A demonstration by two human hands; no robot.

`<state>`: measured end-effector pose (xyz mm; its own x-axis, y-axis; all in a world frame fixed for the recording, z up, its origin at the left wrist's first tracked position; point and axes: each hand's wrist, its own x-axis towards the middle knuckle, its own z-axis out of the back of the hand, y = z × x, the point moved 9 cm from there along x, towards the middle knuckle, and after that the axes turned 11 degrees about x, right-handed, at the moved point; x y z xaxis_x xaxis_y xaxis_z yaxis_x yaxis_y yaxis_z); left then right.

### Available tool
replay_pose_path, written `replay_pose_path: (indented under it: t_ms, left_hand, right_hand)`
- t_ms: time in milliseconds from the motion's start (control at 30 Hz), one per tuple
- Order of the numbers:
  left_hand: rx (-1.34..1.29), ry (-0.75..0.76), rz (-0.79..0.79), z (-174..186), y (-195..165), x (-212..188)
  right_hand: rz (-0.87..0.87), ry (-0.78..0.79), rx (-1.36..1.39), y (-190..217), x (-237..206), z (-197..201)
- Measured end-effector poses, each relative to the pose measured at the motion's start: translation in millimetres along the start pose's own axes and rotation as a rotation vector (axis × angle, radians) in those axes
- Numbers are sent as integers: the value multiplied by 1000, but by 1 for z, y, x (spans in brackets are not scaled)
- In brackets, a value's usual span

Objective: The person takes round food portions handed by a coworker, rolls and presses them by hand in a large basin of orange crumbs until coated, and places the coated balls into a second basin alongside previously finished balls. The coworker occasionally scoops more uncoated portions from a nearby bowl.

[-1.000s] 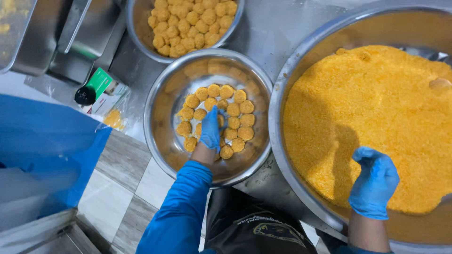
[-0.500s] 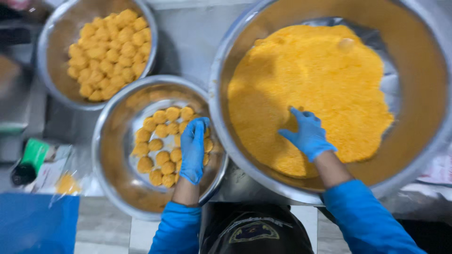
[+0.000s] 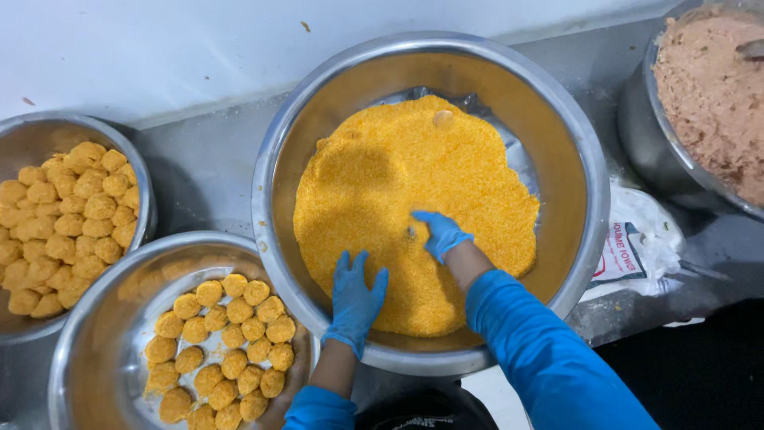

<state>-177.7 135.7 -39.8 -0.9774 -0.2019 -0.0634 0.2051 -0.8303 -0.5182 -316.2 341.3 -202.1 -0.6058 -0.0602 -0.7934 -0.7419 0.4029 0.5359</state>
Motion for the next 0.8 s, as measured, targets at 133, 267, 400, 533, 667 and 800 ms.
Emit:
replay_pose_path:
  t_ms: [133, 267, 400, 533, 667, 800]
  left_hand:
    - [43, 112, 45, -6, 0, -3]
    - [32, 104, 53, 2, -3, -2]
    - [77, 137, 111, 6, -1, 0]
    - [73, 181, 155, 3, 2, 2]
    - [-22, 181, 183, -1, 8, 3]
    - [-192, 160, 253, -8, 16, 5]
  right_hand:
    - [102, 295, 494, 102, 17, -42]
    - [274, 302, 428, 200, 37, -62]
    - [980, -269, -822, 295, 23, -67]
    - [880, -230, -1154, 303, 46, -81]
    - [657, -139, -1356, 281, 77, -93]
    - [519, 52, -1418, 241, 94, -102]
